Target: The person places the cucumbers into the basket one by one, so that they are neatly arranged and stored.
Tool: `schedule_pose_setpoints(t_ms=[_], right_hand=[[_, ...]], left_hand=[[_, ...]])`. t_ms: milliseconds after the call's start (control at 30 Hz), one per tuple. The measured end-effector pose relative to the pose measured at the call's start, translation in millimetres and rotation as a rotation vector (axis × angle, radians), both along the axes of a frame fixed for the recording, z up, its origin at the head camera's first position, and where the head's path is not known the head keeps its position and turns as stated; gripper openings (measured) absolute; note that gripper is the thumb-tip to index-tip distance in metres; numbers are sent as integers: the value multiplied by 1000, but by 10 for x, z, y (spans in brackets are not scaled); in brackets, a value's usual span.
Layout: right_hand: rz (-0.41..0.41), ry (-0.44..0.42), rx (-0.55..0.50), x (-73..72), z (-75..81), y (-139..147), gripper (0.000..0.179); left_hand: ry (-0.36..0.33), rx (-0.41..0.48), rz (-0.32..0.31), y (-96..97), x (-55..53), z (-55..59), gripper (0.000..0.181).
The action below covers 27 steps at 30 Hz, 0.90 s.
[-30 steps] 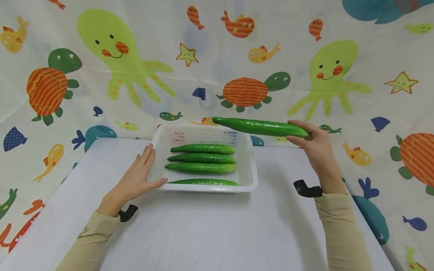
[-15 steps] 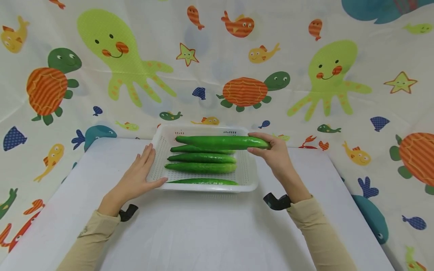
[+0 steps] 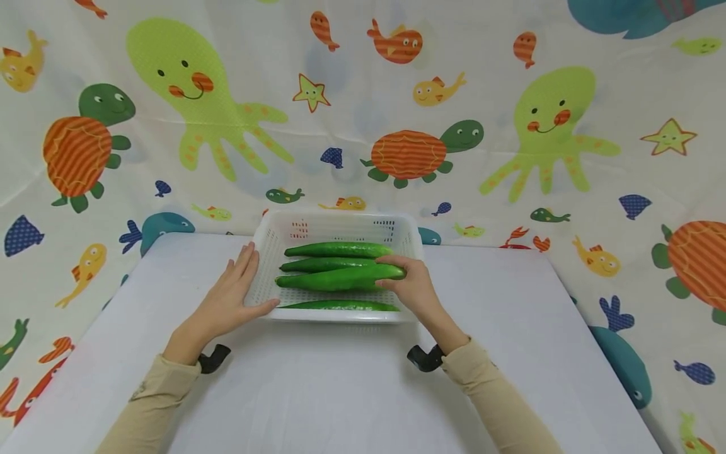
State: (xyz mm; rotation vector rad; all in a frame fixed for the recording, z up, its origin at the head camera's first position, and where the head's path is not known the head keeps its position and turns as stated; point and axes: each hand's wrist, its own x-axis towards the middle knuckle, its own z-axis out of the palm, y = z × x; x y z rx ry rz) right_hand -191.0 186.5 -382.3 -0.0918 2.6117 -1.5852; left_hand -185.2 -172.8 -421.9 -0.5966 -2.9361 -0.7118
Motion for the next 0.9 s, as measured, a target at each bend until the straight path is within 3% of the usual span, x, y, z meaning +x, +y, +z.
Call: schedule_pose_setpoints(t_ms=[367, 533, 900], right_hand=[[37, 40, 95, -54, -167, -120, 44], [49, 20, 122, -79, -200, -106, 44], [56, 26, 97, -72, -220, -96, 39]], left_hand=[[3, 9, -6, 2, -3, -18, 116], [3, 3, -5, -3, -1, -26, 117], [12, -5, -1, -4, -1, -19, 117]])
